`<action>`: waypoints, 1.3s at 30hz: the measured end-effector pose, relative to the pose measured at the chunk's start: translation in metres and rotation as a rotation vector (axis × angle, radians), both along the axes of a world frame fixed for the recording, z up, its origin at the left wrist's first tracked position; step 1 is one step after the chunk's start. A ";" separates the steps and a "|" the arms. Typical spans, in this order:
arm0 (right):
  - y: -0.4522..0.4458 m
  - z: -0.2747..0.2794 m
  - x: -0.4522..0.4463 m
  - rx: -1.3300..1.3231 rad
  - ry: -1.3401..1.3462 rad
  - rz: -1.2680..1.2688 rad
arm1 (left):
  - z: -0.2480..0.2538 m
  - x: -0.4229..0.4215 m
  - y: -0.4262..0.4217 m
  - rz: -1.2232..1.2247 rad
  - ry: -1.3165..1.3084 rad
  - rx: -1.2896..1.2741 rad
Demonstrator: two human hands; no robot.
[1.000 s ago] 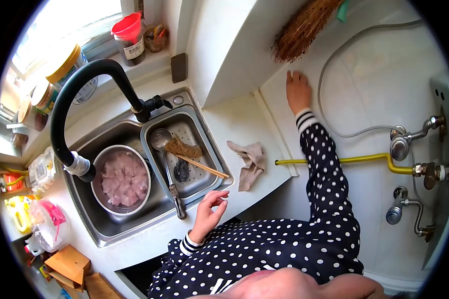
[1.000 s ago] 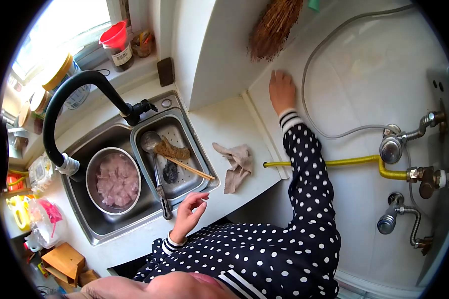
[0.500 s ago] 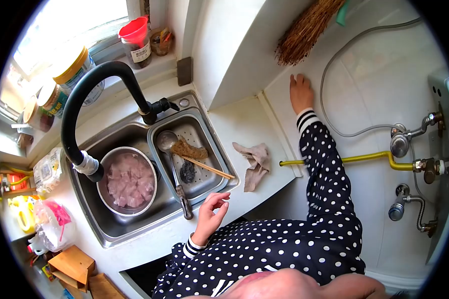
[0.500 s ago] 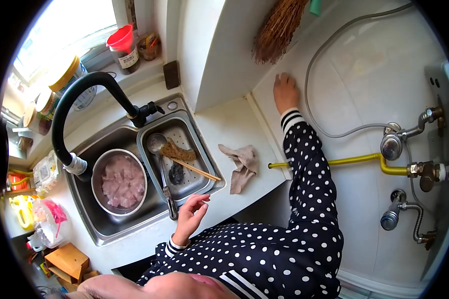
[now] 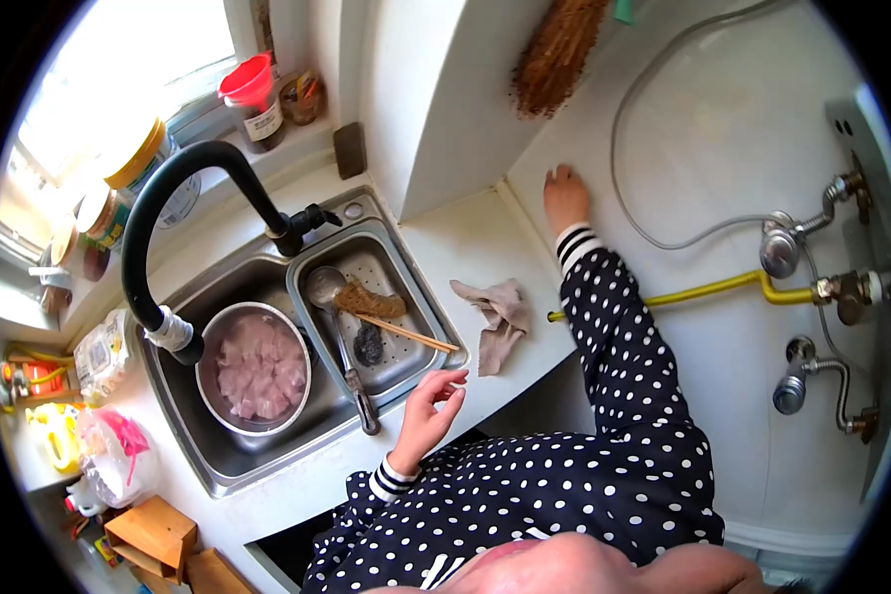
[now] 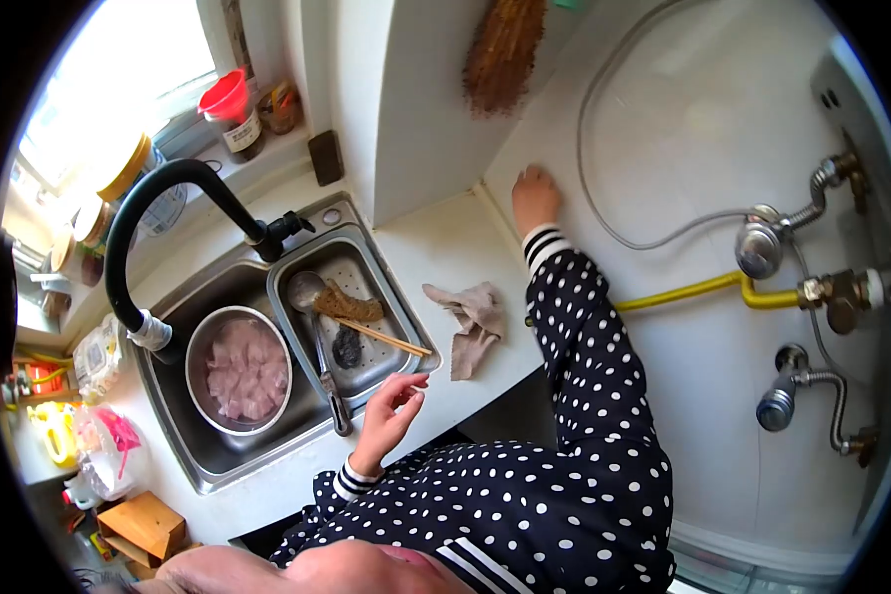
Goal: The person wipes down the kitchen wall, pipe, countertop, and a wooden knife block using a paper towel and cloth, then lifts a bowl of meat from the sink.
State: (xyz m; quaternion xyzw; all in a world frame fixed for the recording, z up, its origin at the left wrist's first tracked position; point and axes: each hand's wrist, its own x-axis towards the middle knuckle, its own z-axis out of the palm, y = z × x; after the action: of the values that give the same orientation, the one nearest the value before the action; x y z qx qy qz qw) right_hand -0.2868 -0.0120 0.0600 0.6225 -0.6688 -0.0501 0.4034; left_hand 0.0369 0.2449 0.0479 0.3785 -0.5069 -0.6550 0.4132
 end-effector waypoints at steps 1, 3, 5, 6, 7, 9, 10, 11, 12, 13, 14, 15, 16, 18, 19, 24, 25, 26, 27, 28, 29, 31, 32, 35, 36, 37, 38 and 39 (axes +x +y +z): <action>0.020 -0.004 -0.003 0.076 -0.109 0.070 | 0.001 -0.006 -0.004 -0.022 0.006 0.000; 0.073 0.033 0.032 0.280 -0.619 0.093 | 0.000 -0.026 -0.019 -0.022 0.035 -0.046; 0.105 0.030 0.042 0.235 -1.321 0.443 | 0.004 -0.048 -0.037 -0.027 0.127 -0.097; 0.123 0.035 0.047 0.261 -1.717 0.405 | 0.002 -0.065 -0.048 -0.013 0.210 -0.024; 0.142 0.046 0.056 0.290 -2.118 0.348 | 0.009 -0.077 -0.060 -0.005 0.286 0.033; 0.173 0.058 0.063 0.323 -2.584 0.237 | 0.026 -0.092 -0.076 -0.011 0.424 0.163; 0.184 0.063 0.061 0.329 -2.641 0.224 | 0.022 -0.103 -0.084 -0.033 0.470 0.245; 0.193 0.065 0.058 0.336 -2.696 0.217 | 0.027 -0.111 -0.088 -0.056 0.551 0.314; 0.202 0.064 0.055 0.341 -2.661 0.177 | 0.030 -0.118 -0.086 -0.076 0.633 0.381; 0.211 0.063 0.052 0.345 -2.625 0.144 | 0.030 -0.125 -0.080 -0.082 0.565 0.344; 0.217 0.062 0.047 0.349 -2.583 0.121 | 0.030 -0.133 -0.077 -0.089 0.500 0.300; 0.224 0.057 0.041 0.329 -2.565 0.131 | 0.028 -0.140 -0.073 -0.096 0.431 0.258; 0.230 0.055 0.035 0.365 -2.516 0.137 | 0.025 -0.149 -0.067 -0.051 0.394 0.228; 0.241 0.051 0.026 0.437 -2.416 0.148 | 0.011 -0.162 -0.056 0.041 0.319 0.171; 0.245 0.042 0.022 0.433 -2.288 0.214 | 0.007 -0.166 -0.052 0.050 0.304 0.154; 0.246 0.010 0.001 0.256 -2.041 0.243 | -0.005 -0.163 -0.054 -0.018 0.221 0.176; 0.245 0.014 0.002 0.203 -2.034 0.250 | 0.002 -0.162 -0.058 0.006 0.231 0.169; 0.243 0.019 0.004 0.145 -2.029 0.255 | 0.007 -0.162 -0.063 0.025 0.239 0.161; 0.242 0.031 0.008 0.044 -2.043 0.261 | 0.009 -0.165 -0.074 0.103 0.166 0.115; 0.245 0.042 0.012 0.015 -2.008 0.287 | 0.008 -0.171 -0.090 0.198 0.105 0.028; 0.247 0.053 0.013 -0.005 -1.965 0.315 | 0.011 -0.178 -0.105 0.306 0.017 0.003; 0.258 0.068 0.014 -0.033 -1.882 0.410 | 0.017 -0.195 -0.143 0.457 -0.143 -0.158; 0.267 0.070 0.012 -0.043 -1.795 0.408 | 0.012 -0.212 -0.164 0.558 -0.133 -0.229; 0.296 0.082 0.002 -0.084 -1.547 0.386 | 0.005 -0.268 -0.223 0.755 -0.090 -0.384; 0.308 0.087 0.000 -0.099 -1.479 0.357 | 0.006 -0.285 -0.230 0.800 -0.076 -0.418; 0.319 0.085 -0.005 -0.130 -1.483 0.318 | 0.012 -0.298 -0.225 0.802 -0.001 -0.388; 0.329 0.085 -0.010 -0.123 -1.491 0.299 | 0.017 -0.312 -0.216 0.802 0.071 -0.358; 0.340 0.083 -0.013 -0.119 -1.506 0.279 | 0.021 -0.321 -0.203 0.800 0.136 -0.331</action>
State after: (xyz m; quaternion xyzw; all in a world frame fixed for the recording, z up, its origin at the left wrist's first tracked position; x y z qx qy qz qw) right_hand -0.3000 0.3276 0.1431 0.5443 -0.6801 0.4748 -0.1255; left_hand -0.2842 0.0418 0.0687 0.4296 -0.3904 -0.3769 0.7218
